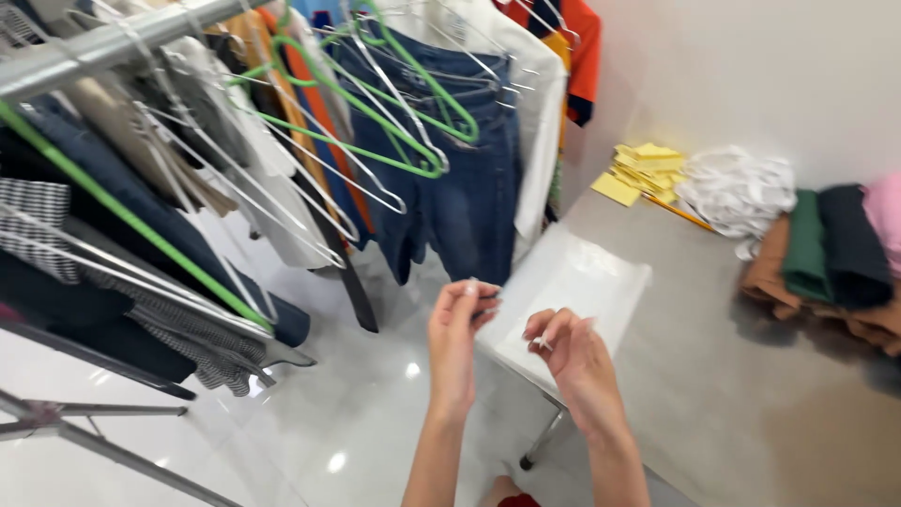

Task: The person takes a black garment, a pink dress, a pink top, and two pairs of jeans from a clothing rack. They fold each item by hand on a metal table and place them into a neat stack alongside other folded clothes.

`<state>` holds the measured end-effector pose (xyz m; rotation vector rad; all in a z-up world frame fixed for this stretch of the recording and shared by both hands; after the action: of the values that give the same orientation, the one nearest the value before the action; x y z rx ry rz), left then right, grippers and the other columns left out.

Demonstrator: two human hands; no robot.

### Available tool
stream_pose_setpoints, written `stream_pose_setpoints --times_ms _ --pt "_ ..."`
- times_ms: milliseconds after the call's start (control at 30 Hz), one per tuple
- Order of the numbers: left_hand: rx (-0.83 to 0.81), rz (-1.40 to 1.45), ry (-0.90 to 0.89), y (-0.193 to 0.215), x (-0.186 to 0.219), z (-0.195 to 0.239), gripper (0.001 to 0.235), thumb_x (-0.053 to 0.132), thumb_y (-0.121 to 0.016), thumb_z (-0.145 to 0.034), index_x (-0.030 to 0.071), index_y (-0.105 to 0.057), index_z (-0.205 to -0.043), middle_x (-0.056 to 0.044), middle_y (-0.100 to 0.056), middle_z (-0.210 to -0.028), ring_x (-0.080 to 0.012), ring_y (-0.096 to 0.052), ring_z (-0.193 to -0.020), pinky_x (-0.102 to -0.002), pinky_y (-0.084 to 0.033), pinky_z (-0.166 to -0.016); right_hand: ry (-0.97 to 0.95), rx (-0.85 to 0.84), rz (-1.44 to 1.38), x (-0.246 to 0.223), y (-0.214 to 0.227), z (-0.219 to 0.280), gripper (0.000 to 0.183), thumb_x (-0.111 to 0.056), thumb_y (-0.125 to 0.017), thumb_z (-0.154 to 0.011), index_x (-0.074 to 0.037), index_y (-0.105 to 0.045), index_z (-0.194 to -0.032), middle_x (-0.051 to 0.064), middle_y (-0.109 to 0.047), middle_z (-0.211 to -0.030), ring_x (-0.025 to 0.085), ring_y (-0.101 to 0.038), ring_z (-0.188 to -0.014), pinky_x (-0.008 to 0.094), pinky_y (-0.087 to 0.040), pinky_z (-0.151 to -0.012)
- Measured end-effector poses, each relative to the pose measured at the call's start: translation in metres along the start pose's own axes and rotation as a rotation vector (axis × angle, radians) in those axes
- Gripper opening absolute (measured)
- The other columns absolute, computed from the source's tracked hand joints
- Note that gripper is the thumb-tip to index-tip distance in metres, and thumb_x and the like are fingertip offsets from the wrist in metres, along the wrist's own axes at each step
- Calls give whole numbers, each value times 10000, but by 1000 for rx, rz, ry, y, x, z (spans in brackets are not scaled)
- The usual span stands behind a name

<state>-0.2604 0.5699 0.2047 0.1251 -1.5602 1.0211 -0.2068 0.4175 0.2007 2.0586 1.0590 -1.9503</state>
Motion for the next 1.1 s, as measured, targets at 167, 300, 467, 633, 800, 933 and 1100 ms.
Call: stream_pose_setpoints --times_ms 167,300,467,633,800,933,1100 --pt "-98 -34 68 -10 6 -28 165 224 -610 -962 65 -650 -951 -82 -746 -983 -156 -683 -897 -277 -544 -862 -126 129 41 20 -31 -51 407 -319 -413 -1040 -122 -415 -684 115 -657 -913 198 -613 -923 357 -458 -833" --pt "-170 -51 4 -28 4 -75 181 183 -631 -1000 93 -724 -1126 -50 -738 -1017 -108 -653 -999 -250 -531 -913 -66 216 -18 41 -20 -118 282 -243 -471 -1095 -95 -528 -862 23 -660 -905 142 -675 -903 270 -514 -807" --pt "-260 -108 -71 -66 31 -125 339 224 -630 -991 111 -660 -1309 -79 -647 -1295 -158 -503 -1296 -318 -417 -1079 28 340 129 39 -9 -201 108 -216 -547 -1057 -111 -554 -1081 30 -640 -1066 142 -622 -1011 307 -495 -856" --pt "-355 -68 -97 -111 36 -183 470 157 -584 -994 20 -521 -1440 -209 -483 -1506 -299 -383 -1480 -383 -380 -1156 160 393 288 16 2 -281 329 -285 -474 -1085 -101 -545 -1348 85 -571 -1333 223 -512 -1258 414 -418 -1004" --pt "-444 -270 -181 -145 29 -232 767 245 -562 -1001 -37 -151 -1585 -292 -74 -1648 -480 -298 -1463 -592 -349 -1140 184 177 266 2 -3 -337 522 -353 -328 -1124 -99 -296 -1579 171 -249 -1664 415 -125 -1549 602 -120 -1214" --pt "-405 -355 -339 -145 26 -258 754 160 -534 -1003 -76 -89 -1564 -327 25 -1634 -559 -294 -1422 -600 -449 -1057 117 72 222 18 5 -368 586 -443 -264 -1097 -120 -387 -1571 86 -510 -1466 212 -415 -1399 392 -349 -1140" --pt "-121 -647 -662 -110 34 -279 678 211 -554 -1008 -127 -238 -1503 -346 -228 -1508 -552 -304 -1415 -556 -368 -1136 34 -133 183 50 4 -376 426 -240 -541 -1029 -38 -605 -1398 159 -738 -1097 172 -704 -961 364 -573 -881"
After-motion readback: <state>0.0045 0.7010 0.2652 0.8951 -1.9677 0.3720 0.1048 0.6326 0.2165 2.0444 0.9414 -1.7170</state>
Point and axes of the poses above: each hand's wrist, its own z-axis away from the middle knuckle, its own y-axis out of the back of the hand, x = y × z, the point moved 7 cm from there along -z, towards the middle knuckle
